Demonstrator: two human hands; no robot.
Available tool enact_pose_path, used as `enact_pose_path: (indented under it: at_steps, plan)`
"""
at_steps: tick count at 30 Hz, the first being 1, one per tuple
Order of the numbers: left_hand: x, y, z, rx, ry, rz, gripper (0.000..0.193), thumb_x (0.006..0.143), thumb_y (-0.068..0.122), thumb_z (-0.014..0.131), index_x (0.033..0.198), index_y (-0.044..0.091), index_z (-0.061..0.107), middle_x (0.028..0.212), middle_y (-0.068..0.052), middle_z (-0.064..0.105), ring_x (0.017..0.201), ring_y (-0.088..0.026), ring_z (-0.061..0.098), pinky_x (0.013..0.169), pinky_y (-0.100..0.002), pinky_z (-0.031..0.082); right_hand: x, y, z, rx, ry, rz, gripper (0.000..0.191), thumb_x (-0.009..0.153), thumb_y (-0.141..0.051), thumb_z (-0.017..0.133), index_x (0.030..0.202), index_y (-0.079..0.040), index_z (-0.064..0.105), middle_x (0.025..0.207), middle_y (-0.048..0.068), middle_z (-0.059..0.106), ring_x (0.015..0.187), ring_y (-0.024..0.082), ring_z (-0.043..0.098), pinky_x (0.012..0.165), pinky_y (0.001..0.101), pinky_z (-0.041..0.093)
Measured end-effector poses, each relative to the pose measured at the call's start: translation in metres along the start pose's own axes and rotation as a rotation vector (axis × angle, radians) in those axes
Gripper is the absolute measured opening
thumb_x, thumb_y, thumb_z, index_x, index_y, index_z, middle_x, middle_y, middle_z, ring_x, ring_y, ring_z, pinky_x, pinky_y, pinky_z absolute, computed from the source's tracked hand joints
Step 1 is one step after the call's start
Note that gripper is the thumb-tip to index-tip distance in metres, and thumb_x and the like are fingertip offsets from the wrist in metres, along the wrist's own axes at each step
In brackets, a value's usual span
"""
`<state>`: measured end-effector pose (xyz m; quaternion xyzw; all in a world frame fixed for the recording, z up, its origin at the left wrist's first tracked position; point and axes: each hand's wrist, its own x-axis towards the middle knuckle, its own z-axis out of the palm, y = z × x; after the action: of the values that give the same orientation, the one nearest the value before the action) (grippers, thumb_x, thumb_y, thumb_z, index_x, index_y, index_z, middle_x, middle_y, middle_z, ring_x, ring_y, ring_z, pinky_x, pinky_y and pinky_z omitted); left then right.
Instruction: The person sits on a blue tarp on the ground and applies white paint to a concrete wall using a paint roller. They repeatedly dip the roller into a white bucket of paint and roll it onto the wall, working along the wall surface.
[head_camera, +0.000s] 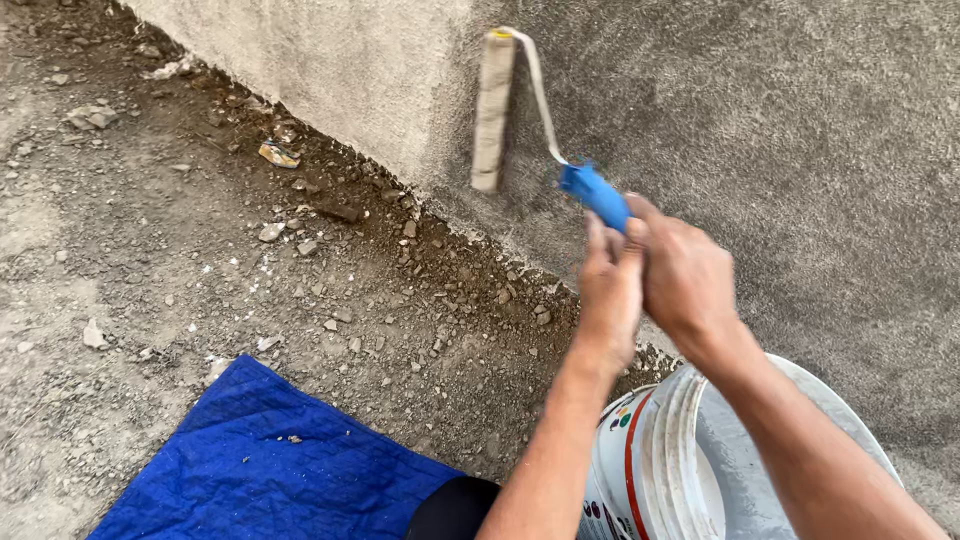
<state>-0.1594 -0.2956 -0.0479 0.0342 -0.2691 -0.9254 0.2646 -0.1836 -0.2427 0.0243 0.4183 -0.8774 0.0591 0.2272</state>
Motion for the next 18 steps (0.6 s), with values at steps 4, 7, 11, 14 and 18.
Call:
enact_pose_path:
  at_steps: [4,7,11,14,18]
  plan:
    - [-0.027,-0.020,0.030,0.122,-0.066,-0.004,0.092,0.101,0.046,0.057,0.169,0.009,0.008,0.128,-0.009,0.062,0.113,-0.014,0.061,0.096,-0.030,0.051,-0.033,0.021,-0.033,0.024,0.013,0.082,0.039,0.107,-0.028,0.050,0.138,-0.015,0.068,0.107,0.018,0.074,0.094,0.037,0.072,0.079,0.0475,0.056]
    - [-0.050,-0.038,0.058,0.115,-0.117,-0.164,0.103,0.104,0.045,0.067,0.175,0.007,0.003,0.104,-0.007,0.054,0.089,-0.018,0.051,0.075,-0.033,0.044,-0.064,0.035,-0.064,-0.101,0.059,0.122,0.043,0.103,-0.039,0.060,0.137,-0.014,0.070,0.105,0.018,0.074,0.091,0.037,0.072,0.077,0.0465,0.057]
    - [-0.085,-0.054,0.086,0.031,-0.265,-0.180,0.105,0.100,0.041,0.069,0.165,-0.003,-0.001,0.104,0.005,0.057,0.099,-0.007,0.055,0.088,-0.020,0.048,-0.097,0.043,-0.100,-0.273,-0.002,0.229,0.048,0.099,-0.042,0.067,0.139,-0.015,0.070,0.097,0.015,0.075,0.082,0.036,0.072,0.069,0.0460,0.057]
    - [-0.098,-0.058,0.098,-0.084,-0.253,-0.281,0.071,0.103,0.035,0.071,0.145,-0.006,0.030,0.098,0.005,0.046,0.091,-0.010,0.042,0.079,-0.024,0.038,-0.117,0.044,-0.114,-0.311,-0.052,0.314,0.049,0.095,-0.037,0.069,0.138,-0.014,0.069,0.085,0.013,0.074,0.073,0.032,0.073,0.062,0.0431,0.057]
    - [-0.096,-0.055,0.094,-0.259,-0.169,-0.333,0.028,0.101,0.035,0.067,0.112,0.010,0.059,0.102,0.003,0.064,0.095,-0.006,0.059,0.086,-0.022,0.050,-0.130,0.041,-0.110,-0.380,-0.102,0.334,0.050,0.094,-0.032,0.068,0.142,-0.019,0.066,0.078,0.008,0.071,0.066,0.026,0.071,0.060,0.0396,0.057]
